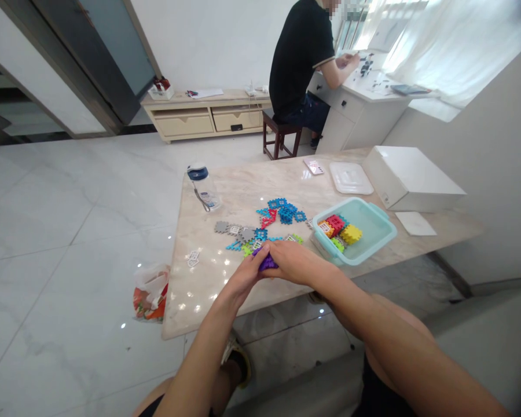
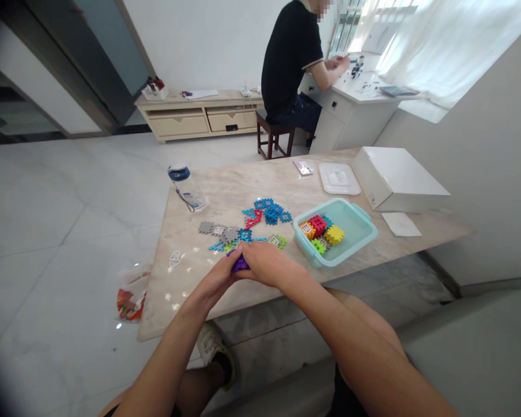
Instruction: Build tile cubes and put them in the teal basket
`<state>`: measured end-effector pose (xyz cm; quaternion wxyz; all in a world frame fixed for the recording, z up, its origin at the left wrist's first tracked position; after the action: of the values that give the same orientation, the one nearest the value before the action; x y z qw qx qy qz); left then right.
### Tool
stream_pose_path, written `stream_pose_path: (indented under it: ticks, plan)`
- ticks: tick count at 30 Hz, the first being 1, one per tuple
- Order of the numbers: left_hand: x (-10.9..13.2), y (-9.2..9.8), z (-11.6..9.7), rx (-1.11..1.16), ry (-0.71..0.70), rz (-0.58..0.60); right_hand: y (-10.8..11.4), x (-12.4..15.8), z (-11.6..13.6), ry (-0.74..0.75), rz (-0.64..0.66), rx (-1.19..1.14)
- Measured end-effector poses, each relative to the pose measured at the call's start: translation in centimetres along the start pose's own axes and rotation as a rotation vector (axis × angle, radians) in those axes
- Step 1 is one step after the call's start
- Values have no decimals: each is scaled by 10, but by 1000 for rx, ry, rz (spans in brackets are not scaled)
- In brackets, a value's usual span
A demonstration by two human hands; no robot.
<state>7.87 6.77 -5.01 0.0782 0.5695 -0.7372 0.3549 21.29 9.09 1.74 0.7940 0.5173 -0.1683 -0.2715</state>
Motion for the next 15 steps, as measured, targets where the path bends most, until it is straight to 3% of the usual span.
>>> stream_pose_path:
  ticks: [9, 15]
  plan:
    - [-10, -6, 4, 139, -18, -26, 23, -1, -15, 82, -73, -248]
    - [-7, -7, 1, 216, -62, 97, 27, 4, -7, 186, -148, -269]
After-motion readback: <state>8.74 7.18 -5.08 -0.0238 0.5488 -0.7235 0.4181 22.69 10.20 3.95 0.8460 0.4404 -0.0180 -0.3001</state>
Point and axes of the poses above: each hand's wrist, its own x-axis away from the middle knuckle, its own y-axis out of the back of the hand, z = x × y, the point moved 4 cm from there along -x, towards the middle knuckle, and after that the axes turned 10 degrees about y, right-handed, at the moved point
